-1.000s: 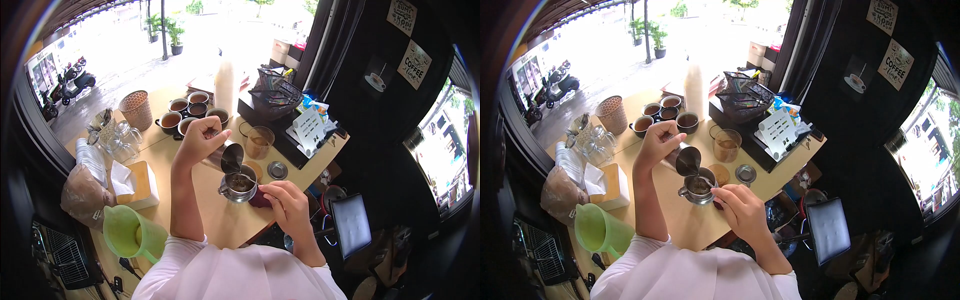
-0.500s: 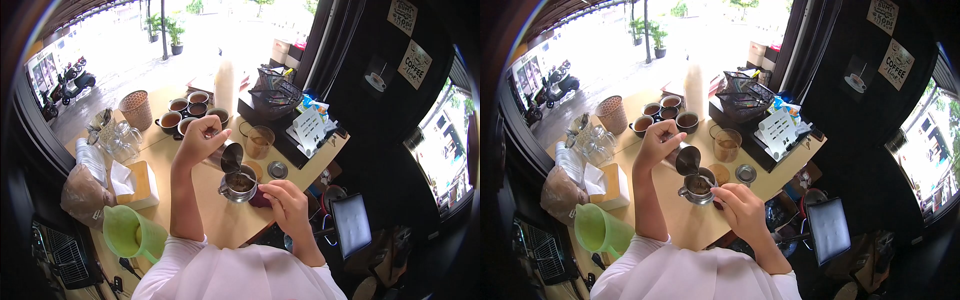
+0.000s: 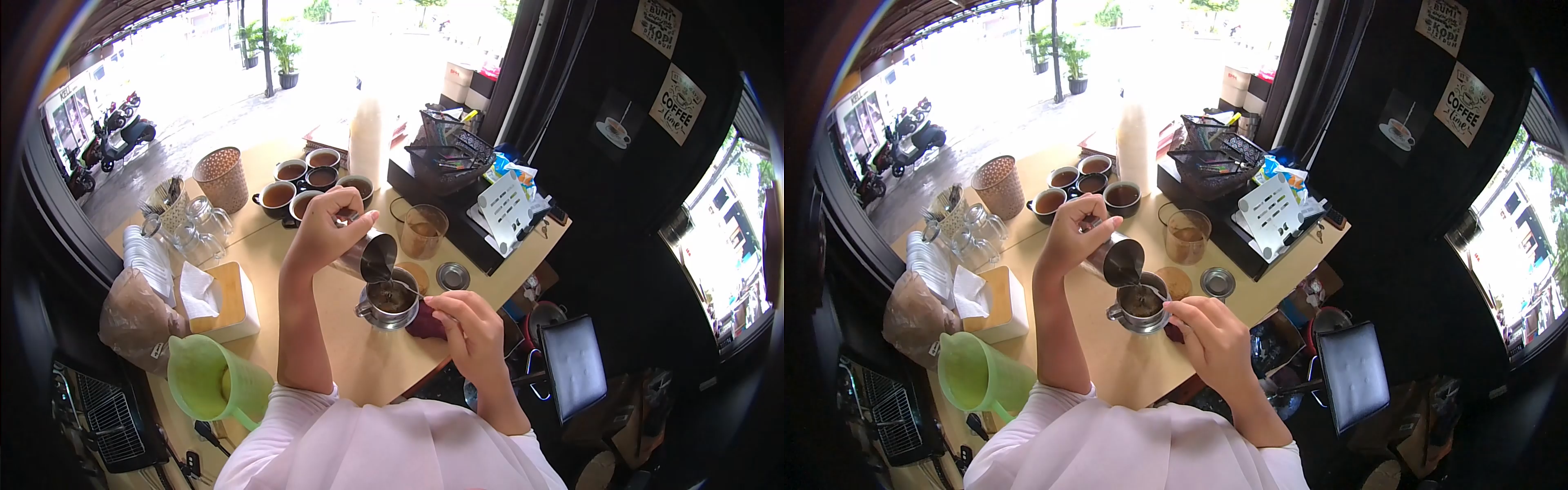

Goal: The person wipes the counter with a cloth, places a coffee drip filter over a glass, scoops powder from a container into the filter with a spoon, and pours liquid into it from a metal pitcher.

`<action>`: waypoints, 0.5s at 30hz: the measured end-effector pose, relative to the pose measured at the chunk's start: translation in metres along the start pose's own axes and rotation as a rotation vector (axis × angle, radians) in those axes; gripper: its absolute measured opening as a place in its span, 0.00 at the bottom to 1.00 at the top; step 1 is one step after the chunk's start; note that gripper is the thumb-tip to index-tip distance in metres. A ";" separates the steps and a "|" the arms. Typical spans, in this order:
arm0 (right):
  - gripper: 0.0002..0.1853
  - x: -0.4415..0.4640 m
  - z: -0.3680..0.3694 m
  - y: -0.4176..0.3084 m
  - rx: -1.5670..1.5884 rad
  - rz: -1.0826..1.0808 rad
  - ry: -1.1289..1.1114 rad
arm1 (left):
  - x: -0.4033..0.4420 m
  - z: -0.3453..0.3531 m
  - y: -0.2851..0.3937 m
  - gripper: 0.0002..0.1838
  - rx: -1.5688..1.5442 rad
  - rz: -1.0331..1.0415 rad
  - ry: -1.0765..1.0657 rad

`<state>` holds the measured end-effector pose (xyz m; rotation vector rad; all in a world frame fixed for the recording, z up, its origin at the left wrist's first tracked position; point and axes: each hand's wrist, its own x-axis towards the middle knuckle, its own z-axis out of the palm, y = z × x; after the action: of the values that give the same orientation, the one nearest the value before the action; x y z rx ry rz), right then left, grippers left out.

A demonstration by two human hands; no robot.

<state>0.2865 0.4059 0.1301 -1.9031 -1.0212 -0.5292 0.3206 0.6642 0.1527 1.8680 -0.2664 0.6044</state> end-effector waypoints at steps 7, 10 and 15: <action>0.09 -0.001 0.002 0.002 0.019 0.031 0.016 | 0.001 0.000 0.003 0.15 0.006 0.015 -0.033; 0.09 0.001 0.001 0.002 0.000 0.002 0.003 | 0.001 0.002 0.005 0.15 0.014 0.026 -0.038; 0.10 0.000 -0.003 0.000 0.030 0.026 -0.007 | 0.000 0.002 0.006 0.15 0.018 0.012 -0.028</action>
<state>0.2863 0.4034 0.1319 -1.8905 -1.0019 -0.4901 0.3186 0.6597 0.1571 1.8942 -0.2916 0.5914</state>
